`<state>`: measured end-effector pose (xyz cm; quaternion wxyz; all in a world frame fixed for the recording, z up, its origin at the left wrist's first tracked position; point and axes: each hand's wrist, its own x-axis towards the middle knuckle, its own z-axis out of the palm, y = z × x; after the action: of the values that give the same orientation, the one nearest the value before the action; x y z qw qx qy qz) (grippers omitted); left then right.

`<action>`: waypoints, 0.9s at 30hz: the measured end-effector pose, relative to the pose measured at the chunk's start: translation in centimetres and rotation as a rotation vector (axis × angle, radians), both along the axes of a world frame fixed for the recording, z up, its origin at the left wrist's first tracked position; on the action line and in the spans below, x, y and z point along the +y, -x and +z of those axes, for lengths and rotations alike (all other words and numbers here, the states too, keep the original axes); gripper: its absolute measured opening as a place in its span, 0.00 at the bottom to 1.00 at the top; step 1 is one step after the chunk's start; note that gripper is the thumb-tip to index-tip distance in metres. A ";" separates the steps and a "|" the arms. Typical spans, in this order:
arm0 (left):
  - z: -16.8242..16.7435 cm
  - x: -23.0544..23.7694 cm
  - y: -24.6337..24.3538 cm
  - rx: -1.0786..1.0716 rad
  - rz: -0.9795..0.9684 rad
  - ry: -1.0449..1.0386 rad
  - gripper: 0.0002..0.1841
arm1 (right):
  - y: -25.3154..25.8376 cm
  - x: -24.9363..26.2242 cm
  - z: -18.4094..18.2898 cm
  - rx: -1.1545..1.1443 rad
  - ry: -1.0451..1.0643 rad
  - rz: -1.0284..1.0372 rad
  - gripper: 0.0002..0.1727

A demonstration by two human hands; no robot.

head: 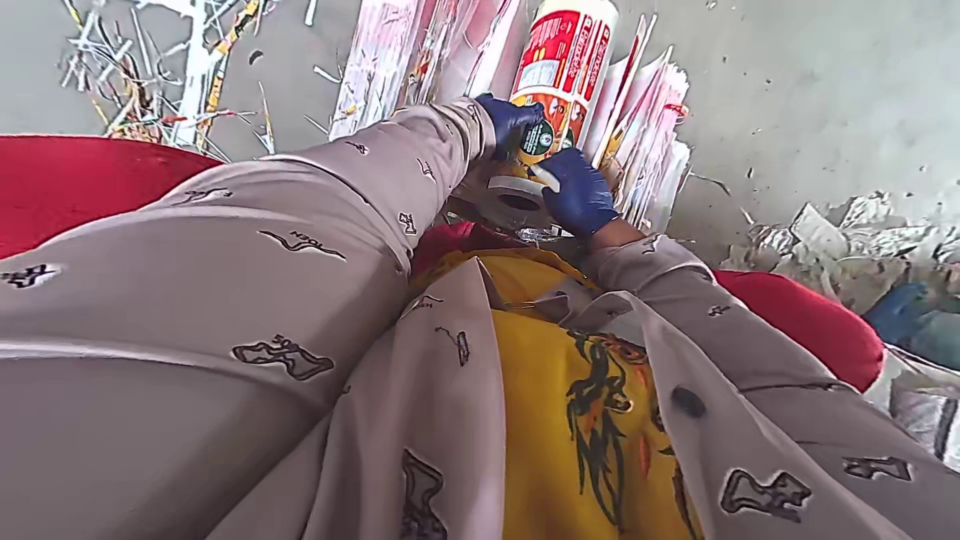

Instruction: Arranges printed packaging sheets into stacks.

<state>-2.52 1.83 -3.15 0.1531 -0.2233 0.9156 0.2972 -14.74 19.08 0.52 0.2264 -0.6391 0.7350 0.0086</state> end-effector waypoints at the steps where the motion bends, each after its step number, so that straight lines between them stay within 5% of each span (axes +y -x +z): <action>1: 0.4 0.0 0.1 -0.001 0.023 -0.037 0.46 | 0.3 0.0 -0.8 0.010 -0.010 0.114 0.24; 4: 0.4 -0.1 -0.2 0.002 0.011 -0.081 0.43 | 1.2 0.6 -1.5 0.057 -0.063 0.245 0.35; 7: 0.7 0.3 -0.8 -0.003 0.014 -0.060 0.42 | 2.9 1.5 -1.5 0.059 -0.062 0.234 0.35; 10: -0.5 0.0 -0.5 0.065 -0.028 -0.029 0.43 | 4.0 2.1 -0.6 0.113 -0.177 0.109 0.33; 14: -0.5 0.4 -0.8 0.062 -0.040 -0.007 0.49 | 3.6 1.9 -1.0 0.102 -0.291 -0.104 0.18; 22: 0.7 0.6 -0.9 0.007 -0.049 0.002 0.51 | -0.8 1.8 -0.4 -0.084 -0.343 -0.568 0.22; 27: -0.8 -0.2 -0.6 0.050 -0.081 0.004 0.51 | -2.6 2.3 0.5 0.156 -0.404 -0.192 0.18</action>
<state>-1.90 1.64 -3.92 0.1417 -0.1788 0.9280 0.2944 -12.18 21.35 1.03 0.2920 -0.5055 0.7909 0.1834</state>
